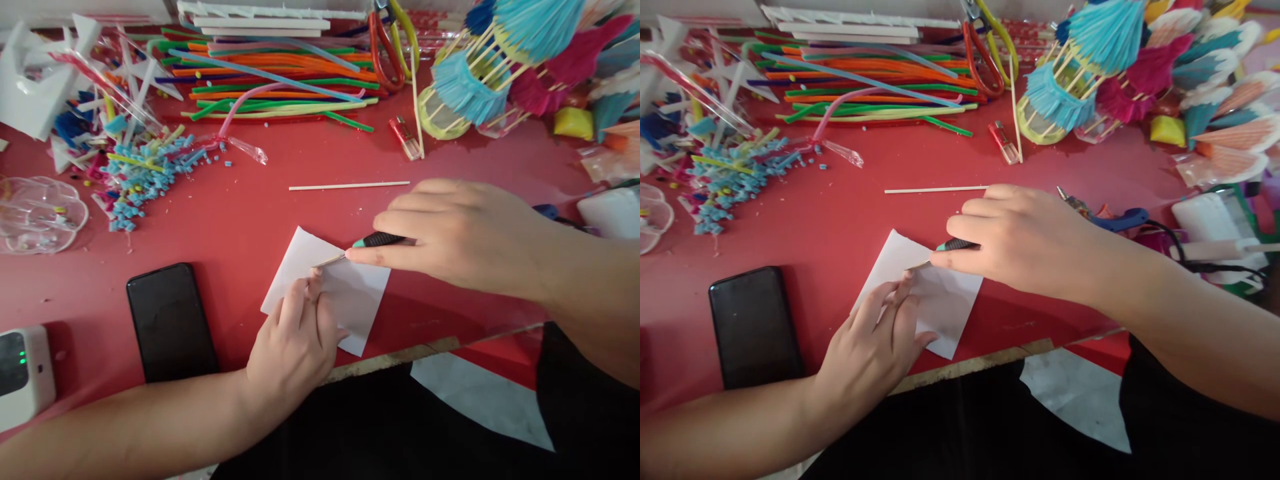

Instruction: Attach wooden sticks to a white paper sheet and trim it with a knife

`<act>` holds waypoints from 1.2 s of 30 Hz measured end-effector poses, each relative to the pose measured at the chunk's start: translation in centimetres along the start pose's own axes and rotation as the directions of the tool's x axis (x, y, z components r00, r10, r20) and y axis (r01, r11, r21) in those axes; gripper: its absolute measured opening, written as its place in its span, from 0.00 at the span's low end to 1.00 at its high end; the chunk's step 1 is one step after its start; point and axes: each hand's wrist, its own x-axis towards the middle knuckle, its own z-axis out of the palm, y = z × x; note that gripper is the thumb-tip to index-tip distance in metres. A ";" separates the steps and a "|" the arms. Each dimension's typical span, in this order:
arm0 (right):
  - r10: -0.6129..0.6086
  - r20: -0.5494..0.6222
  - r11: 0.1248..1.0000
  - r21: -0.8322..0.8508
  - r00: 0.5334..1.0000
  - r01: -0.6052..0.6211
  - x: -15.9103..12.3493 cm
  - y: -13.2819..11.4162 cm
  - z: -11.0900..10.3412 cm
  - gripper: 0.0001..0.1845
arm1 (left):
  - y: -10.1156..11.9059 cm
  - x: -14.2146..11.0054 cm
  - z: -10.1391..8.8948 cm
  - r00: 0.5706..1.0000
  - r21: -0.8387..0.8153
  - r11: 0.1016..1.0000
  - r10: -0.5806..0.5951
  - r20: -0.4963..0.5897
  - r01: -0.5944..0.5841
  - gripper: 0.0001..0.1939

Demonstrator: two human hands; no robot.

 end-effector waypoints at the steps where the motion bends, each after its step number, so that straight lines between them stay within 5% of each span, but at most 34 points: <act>1: -0.002 0.002 1.000 0.003 1.000 0.002 0.0 0.0 -0.1 0.20 | 0.0 0.0 0.0 1.000 -0.002 1.000 -0.001 0.001 0.001 0.29; 36: 0.050 0.047 0.999 0.005 0.998 -0.051 -0.9 0.6 -0.3 0.25 | -0.1 0.2 -0.4 1.000 -0.005 1.000 0.002 0.016 -0.002 0.27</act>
